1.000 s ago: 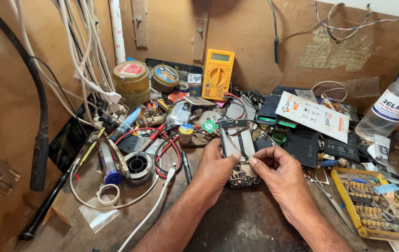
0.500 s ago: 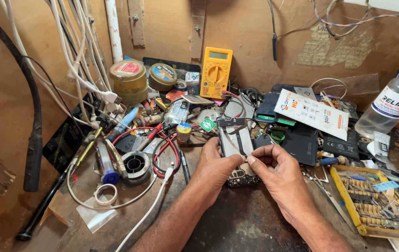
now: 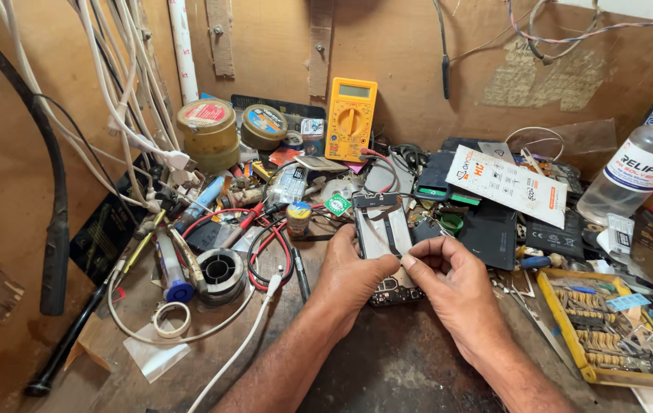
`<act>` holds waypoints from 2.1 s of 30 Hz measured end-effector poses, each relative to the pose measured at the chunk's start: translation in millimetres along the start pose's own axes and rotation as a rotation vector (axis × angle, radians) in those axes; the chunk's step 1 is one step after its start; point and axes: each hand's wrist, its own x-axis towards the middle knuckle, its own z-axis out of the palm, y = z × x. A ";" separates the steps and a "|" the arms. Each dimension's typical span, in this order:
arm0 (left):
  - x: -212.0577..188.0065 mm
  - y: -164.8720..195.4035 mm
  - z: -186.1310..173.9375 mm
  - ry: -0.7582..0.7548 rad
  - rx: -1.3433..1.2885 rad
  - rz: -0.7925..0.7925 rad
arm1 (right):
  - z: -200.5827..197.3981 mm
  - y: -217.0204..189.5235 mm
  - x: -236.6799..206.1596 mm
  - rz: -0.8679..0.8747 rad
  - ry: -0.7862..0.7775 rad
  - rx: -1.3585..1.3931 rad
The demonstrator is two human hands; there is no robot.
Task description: The person works on a disassembled smartphone at a cluttered repair bench, holding the phone frame and motherboard and using their fingers to detach, reposition, and press components and connectors. They turn the phone over and continue manipulating the internal parts throughout the clip.
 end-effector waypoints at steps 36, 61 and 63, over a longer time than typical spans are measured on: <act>-0.3 -1.9 1.1 0.009 0.032 0.039 | -4.9 2.5 -0.7 -0.115 -0.007 -0.039; -0.9 4.0 0.9 0.001 0.028 0.010 | -6.6 3.3 0.5 -0.108 0.004 -0.056; 0.0 3.3 0.6 -0.010 -0.014 -0.008 | -6.7 3.7 0.4 -0.110 -0.002 -0.031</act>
